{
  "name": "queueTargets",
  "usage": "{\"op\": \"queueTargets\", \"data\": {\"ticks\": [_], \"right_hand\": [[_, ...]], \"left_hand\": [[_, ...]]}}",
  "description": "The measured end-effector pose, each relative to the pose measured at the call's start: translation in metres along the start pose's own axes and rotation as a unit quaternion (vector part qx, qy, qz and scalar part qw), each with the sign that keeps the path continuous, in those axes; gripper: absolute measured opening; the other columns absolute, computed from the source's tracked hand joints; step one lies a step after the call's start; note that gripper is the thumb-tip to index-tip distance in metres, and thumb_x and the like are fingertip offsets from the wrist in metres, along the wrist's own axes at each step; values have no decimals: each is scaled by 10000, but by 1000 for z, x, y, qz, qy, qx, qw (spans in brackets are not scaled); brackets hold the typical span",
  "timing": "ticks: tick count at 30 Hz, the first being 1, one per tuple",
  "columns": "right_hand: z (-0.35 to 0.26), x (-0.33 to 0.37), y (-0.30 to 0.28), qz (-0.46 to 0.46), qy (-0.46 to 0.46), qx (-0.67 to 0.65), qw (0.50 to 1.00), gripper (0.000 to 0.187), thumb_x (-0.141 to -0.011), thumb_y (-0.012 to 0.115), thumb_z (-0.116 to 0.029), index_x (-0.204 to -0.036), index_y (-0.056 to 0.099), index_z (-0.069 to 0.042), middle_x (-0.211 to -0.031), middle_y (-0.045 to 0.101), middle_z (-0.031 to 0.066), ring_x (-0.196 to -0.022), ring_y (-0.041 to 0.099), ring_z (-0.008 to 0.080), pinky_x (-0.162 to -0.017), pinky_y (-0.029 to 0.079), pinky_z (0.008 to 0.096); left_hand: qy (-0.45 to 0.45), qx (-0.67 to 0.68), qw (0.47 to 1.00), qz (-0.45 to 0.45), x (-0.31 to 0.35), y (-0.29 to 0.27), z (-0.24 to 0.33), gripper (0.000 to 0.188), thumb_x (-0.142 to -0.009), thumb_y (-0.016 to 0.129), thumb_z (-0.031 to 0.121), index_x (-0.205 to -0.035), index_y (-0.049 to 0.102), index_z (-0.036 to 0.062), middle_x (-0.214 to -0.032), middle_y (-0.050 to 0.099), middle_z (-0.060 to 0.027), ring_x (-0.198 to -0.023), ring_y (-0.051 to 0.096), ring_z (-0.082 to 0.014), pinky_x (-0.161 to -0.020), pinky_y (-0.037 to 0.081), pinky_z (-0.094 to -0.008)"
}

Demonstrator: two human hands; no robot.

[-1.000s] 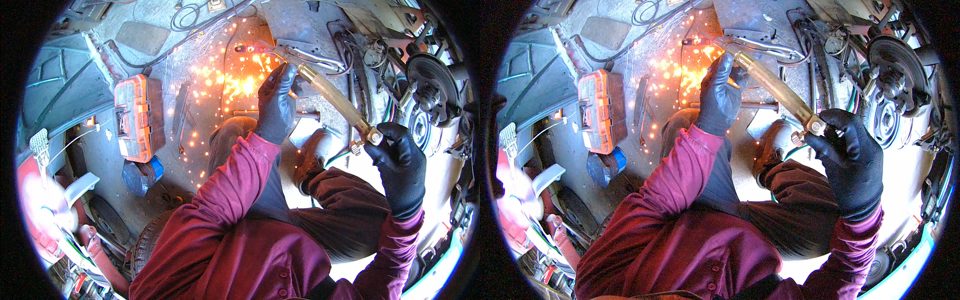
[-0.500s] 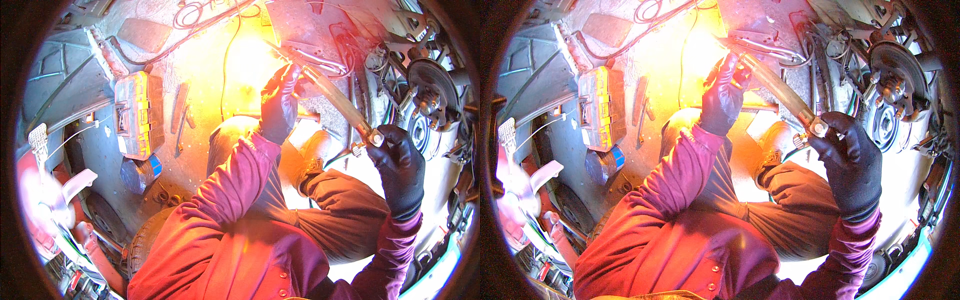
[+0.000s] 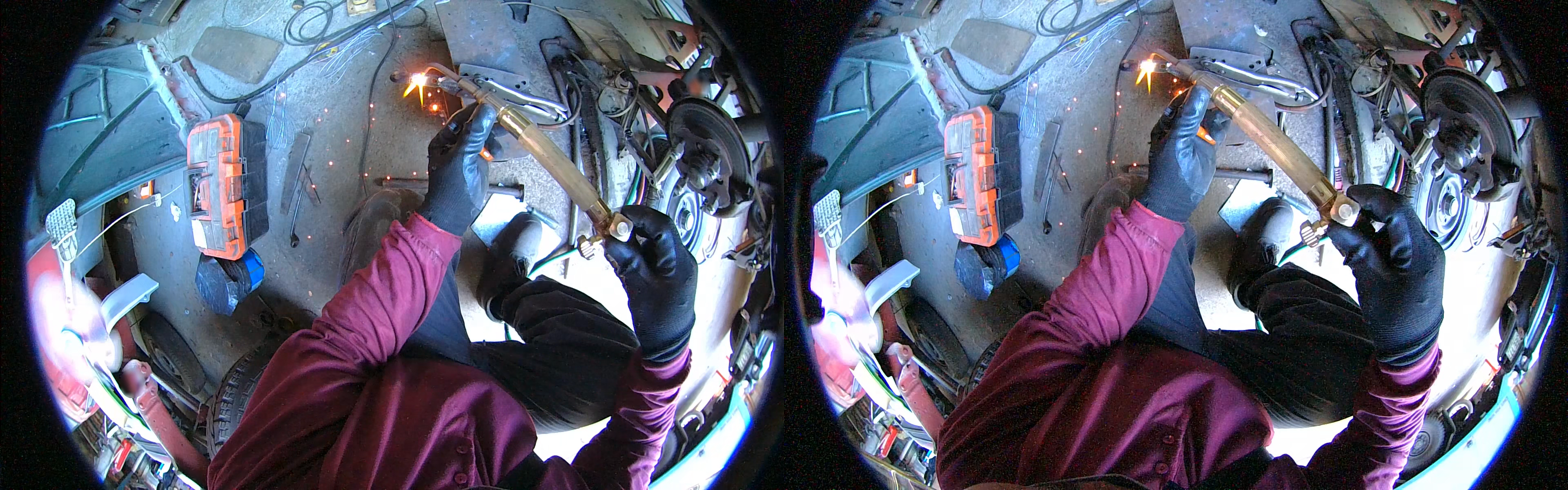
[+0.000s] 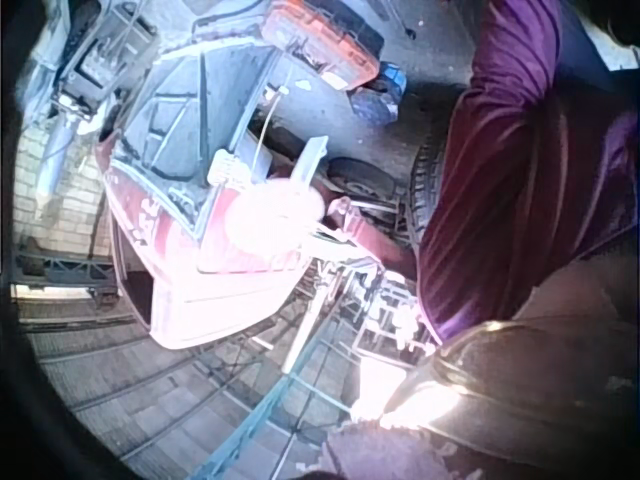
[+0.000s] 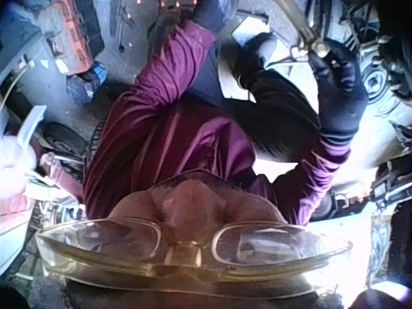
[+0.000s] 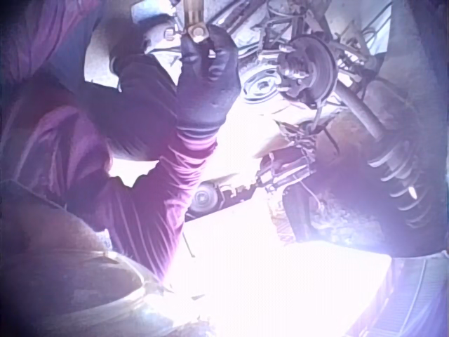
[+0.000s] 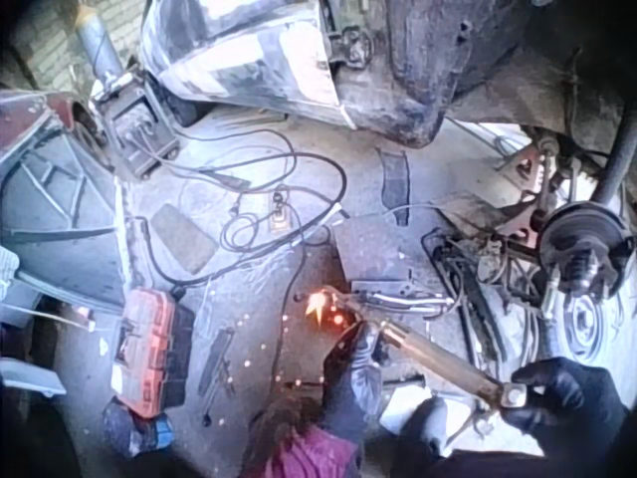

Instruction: The person positions a metal bracket on a workbench, secures it with pliers, and then uses a welding torch to heat and weld the metal. The person is sitting on the floor during the task.

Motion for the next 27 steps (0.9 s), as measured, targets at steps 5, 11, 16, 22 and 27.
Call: {"op": "queueTargets", "data": {"ticks": [5, 11, 16, 22, 27], "right_hand": [[-2, 0, -3, -17, 22, -3, 1000, 348, -900, 795, -46, -1225, 670, -42, -1044, 727, 67, -806, 659, 115, -730, 542, 274], [1, -1, -1, -9, 13, 7, 1000, 342, -901, 794, -47, -1219, 671, -42, -1053, 730, 63, -804, 654, 110, -729, 540, 272], [4, -1, -1, -7, 29, 3, 1000, 333, -893, 798, -45, -1202, 673, -45, -1053, 735, 69, -803, 658, 117, -735, 546, 280], [3, -1, -1, -10, 42, 12, 999, 315, -899, 795, -50, -1191, 675, -46, -1044, 741, 72, -798, 664, 126, -739, 547, 289], [0, -2, 0, -3, 4, -5, 1000, 325, -899, 802, -65, -1197, 675, -46, -1042, 742, 76, -789, 663, 131, -736, 546, 289]], "left_hand": [[-11, 9, 1000, -9, -3, -3, 0, 132, -1010, 724, 225, -1112, 729, 142, -1111, 735, -3, -1053, 685, -145, -974, 550, -349], [-6, 8, 1000, -16, -3, -4, -1, 131, -1010, 723, 224, -1113, 732, 143, -1110, 738, -6, -1049, 688, -148, -979, 548, -350], [-9, 15, 1000, -9, -2, 0, -1, 133, -1009, 724, 219, -1115, 735, 140, -1112, 743, -7, -1048, 690, -150, -979, 549, -351], [-6, 20, 1000, -8, -2, 1, -1, 142, -1008, 724, 219, -1126, 731, 140, -1119, 740, -7, -1045, 688, -146, -971, 553, -342], [-4, -4, 1000, -9, -3, -1, 1, 165, -1008, 724, 223, -1144, 723, 131, -1134, 733, -9, -1050, 684, -142, -971, 557, -335]]}}
Point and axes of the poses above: each hand's wrist, its own x-axis away from the middle knuckle, its own y-axis out of the palm, z = x × y, the point moved 1 cm from there along -x, towards the middle knuckle
